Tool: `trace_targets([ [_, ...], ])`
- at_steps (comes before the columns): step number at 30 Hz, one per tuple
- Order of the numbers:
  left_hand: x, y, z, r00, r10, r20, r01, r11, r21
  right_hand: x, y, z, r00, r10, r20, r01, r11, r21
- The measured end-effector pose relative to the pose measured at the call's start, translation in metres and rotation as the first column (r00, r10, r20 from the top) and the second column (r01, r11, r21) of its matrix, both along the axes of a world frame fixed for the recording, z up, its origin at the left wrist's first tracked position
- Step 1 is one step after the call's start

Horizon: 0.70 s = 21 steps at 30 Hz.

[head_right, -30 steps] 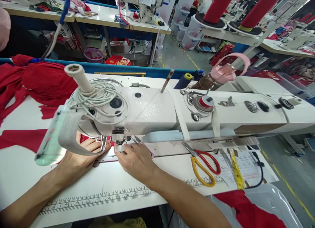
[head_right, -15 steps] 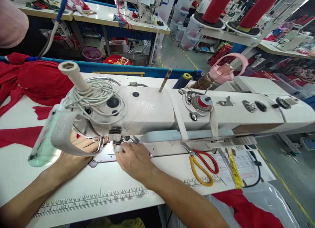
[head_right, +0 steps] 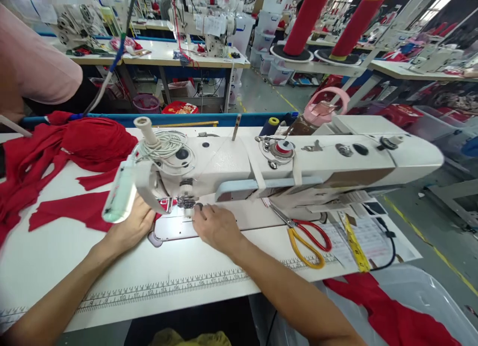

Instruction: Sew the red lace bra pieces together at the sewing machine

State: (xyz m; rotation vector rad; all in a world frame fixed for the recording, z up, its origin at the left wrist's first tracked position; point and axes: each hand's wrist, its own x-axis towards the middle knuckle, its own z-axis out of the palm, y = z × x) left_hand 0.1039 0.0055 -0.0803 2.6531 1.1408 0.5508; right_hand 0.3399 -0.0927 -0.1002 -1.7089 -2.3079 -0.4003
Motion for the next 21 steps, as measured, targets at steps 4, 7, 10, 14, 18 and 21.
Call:
trace_targets([
  [4, -0.02, -0.021, 0.015, 0.976, 0.075, -0.207, -0.06, 0.995, 0.077, 0.028, 0.008, 0.006, 0.993, -0.117, 0.011, 0.117, 0.993, -0.018],
  [7, -0.043, -0.041, 0.022, 0.978, 0.086, -0.192, -0.084, 0.996, 0.019, 0.045, 0.005, 0.015, 0.986, -0.166, 0.011, 0.166, 0.986, -0.015],
  [10, -0.055, -0.056, 0.029, 0.99, 0.098, -0.105, -0.102, 0.994, -0.029, 0.028, -0.013, 0.025, 0.981, -0.184, -0.068, 0.186, 0.983, 0.015],
  [14, -0.04, -0.064, 0.047, 0.996, 0.058, -0.062, -0.053, 0.995, 0.081, -0.059, -0.041, 0.031, 0.813, -0.072, -0.577, -0.032, 0.985, -0.168],
  [18, -0.031, -0.058, 0.078, 0.993, -0.112, -0.02, 0.112, 0.994, 0.0, -0.142, -0.041, 0.023, 0.495, -0.217, -0.841, -0.067, 0.956, -0.285],
  [21, -0.059, -0.049, 0.103, 0.978, -0.203, -0.056, 0.194, 0.972, -0.132, -0.138, -0.05, 0.028, 0.242, -0.28, -0.929, -0.165, 0.932, -0.324],
])
